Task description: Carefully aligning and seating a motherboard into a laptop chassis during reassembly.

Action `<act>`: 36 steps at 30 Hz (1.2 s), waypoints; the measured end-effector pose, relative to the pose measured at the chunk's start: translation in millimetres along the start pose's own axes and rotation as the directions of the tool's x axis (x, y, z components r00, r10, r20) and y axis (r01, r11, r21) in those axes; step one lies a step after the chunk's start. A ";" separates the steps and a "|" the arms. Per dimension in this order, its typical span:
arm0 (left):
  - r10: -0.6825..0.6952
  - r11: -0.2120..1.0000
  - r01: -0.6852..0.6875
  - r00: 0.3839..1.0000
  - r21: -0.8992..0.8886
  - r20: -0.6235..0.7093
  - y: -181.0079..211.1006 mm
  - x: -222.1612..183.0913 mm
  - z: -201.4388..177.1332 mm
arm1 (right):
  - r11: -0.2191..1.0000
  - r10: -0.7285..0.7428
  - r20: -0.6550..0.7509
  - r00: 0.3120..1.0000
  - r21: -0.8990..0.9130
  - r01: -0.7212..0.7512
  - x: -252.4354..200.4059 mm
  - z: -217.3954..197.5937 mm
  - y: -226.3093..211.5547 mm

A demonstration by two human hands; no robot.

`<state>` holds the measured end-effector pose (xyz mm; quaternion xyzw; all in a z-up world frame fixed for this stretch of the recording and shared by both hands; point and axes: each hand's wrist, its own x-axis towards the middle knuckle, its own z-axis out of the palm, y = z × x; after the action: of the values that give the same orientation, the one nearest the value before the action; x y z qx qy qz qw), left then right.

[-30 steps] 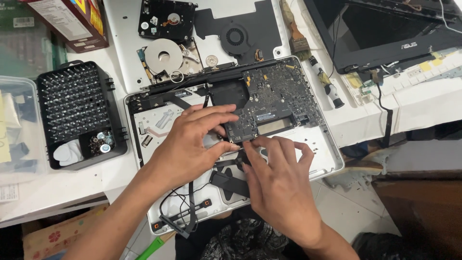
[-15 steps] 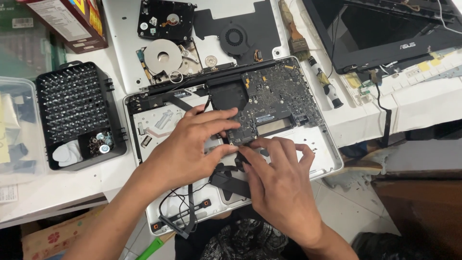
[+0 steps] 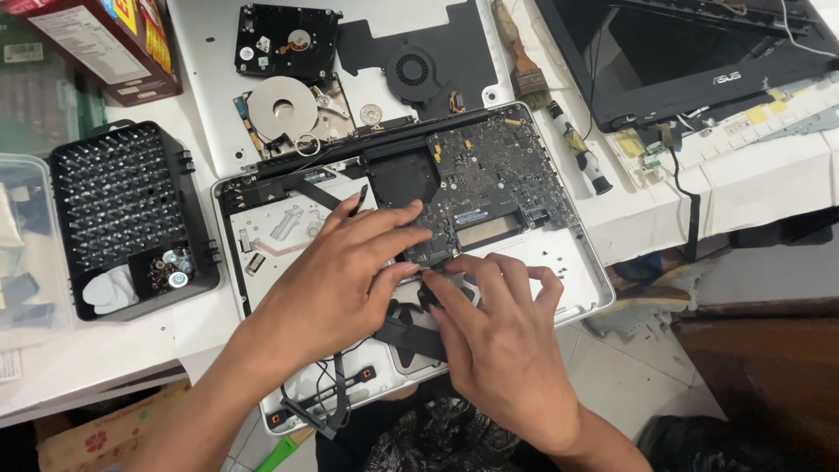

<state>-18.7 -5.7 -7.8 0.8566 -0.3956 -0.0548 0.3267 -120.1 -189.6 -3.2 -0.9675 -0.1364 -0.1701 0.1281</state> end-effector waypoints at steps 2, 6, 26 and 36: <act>-0.012 1.000 0.012 1.000 0.020 -0.012 4.0 -0.3 0.6 | 1.000 -0.004 -0.004 1.000 -0.012 0.004 -0.1 -0.1 0.8; 0.043 0.990 -0.026 0.991 0.139 -0.123 13.0 -3.8 2.0 | 0.999 -0.009 -0.007 1.000 -0.049 0.009 -0.7 -0.9 0.5; 0.212 0.910 -0.132 0.963 0.393 -0.167 13.1 -14.8 0.7 | 0.998 -0.033 -0.067 0.997 0.046 0.036 -10.6 -2.1 11.0; 0.147 0.948 -0.123 0.987 0.293 -0.063 8.9 6.0 0.2 | 0.976 0.172 -0.407 0.897 0.195 -0.098 -24.7 -19.7 90.3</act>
<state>-20.4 -14.3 -1.6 0.8675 -0.4429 0.0620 0.2178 -120.4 -284.9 -12.5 -0.9005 -0.0517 -0.3535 0.2479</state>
